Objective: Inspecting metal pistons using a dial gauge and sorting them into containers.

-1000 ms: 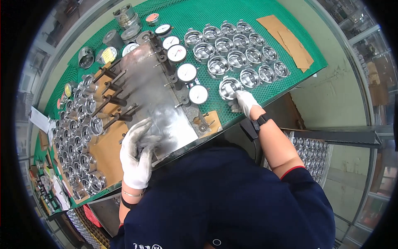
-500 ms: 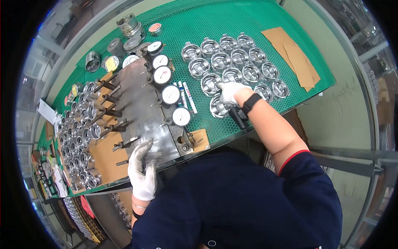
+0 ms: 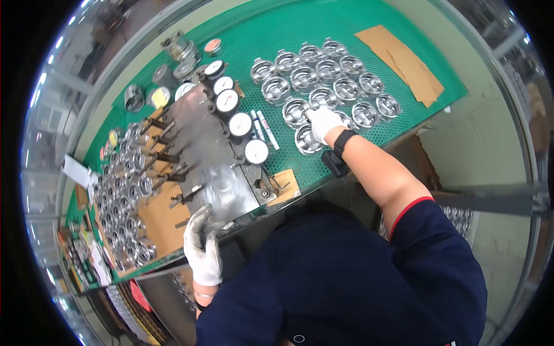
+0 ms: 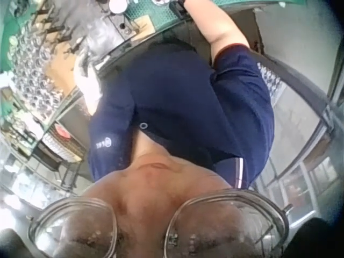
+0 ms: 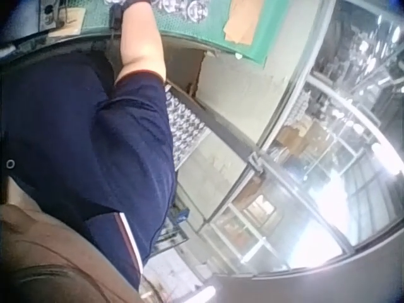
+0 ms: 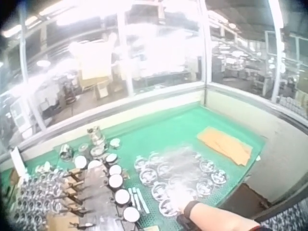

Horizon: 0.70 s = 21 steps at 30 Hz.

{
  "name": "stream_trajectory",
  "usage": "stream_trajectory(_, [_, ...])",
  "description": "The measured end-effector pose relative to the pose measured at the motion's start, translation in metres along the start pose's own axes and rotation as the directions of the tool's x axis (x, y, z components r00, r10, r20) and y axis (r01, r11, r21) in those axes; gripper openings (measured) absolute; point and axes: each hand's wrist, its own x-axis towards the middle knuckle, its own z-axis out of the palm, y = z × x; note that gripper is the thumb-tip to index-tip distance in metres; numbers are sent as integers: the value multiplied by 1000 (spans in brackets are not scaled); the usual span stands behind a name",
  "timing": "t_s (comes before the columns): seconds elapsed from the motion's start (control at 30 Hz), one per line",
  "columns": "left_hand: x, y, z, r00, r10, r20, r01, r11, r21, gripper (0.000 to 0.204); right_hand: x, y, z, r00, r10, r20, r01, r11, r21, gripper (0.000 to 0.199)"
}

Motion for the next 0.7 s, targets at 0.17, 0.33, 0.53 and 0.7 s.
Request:
stream_trajectory(0.17, [6,-8,3,989,-15,146,38,986,-161,41,-42,-3,-22,992,-22,128,18,1000,26,53])
stream_trajectory(0.33, [19,-16,35,904,30,426,-13,999,-42,34,-171,23,-57,961,-33,276,-76,924,374,52])
stream_trajectory(0.53, [53,16,139,797,225,561,-378,909,173,46,-346,93,2,964,248,92,-259,813,522,54])
stream_trajectory(0.7, [112,29,256,818,299,492,-493,805,331,69,-478,136,63,649,754,102,-704,544,457,56])
